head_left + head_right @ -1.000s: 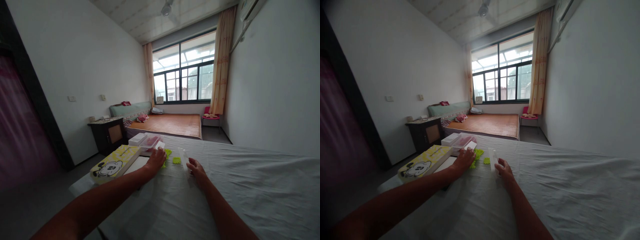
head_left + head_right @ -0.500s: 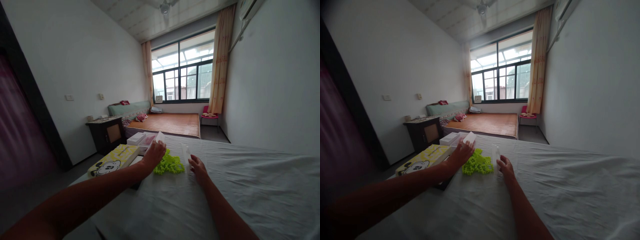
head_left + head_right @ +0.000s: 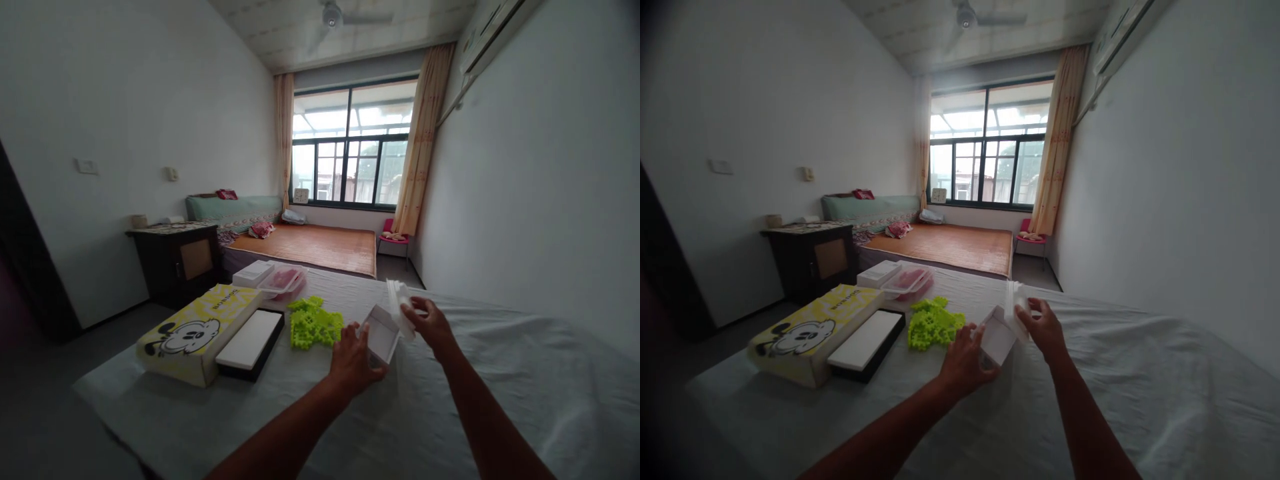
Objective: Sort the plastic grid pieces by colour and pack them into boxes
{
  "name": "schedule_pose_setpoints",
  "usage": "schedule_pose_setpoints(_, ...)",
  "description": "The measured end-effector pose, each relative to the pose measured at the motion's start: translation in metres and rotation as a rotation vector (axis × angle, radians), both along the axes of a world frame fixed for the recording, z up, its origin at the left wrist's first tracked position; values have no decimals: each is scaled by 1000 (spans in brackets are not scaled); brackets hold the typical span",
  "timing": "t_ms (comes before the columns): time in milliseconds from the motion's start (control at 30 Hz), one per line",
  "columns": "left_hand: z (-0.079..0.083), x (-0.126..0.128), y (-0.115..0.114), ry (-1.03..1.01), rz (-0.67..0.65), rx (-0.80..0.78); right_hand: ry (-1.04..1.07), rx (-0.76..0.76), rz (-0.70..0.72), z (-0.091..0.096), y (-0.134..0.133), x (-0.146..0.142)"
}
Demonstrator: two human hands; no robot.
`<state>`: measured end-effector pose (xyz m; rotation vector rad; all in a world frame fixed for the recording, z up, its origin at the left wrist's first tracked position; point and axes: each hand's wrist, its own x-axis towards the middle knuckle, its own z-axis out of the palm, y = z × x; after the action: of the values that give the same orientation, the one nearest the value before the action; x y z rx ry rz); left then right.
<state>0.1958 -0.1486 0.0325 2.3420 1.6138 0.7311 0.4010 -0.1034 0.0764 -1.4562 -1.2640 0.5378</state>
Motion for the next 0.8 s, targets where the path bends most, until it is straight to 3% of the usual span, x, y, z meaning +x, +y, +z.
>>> schedule_pose_setpoints(133,-20,-6,6,-99,-125,-25,-653,-45,-15,0,-27,-12)
schedule_pose_setpoints(333,-31,-22,15,-158,-234,-93,-1018,-119,27,0,-38,-58)
schedule_pose_setpoints(500,-31,-31,13,-144,-301,-104,-1014,-193,121,-7,-28,-73)
schedule_pose_setpoints(633,-23,-50,5,-128,-321,-161,-838,-87,175,-9,-37,-44)
schedule_pose_setpoints(800,-14,-72,-4,-74,-386,-142,-615,-66,469,-35,-57,-8)
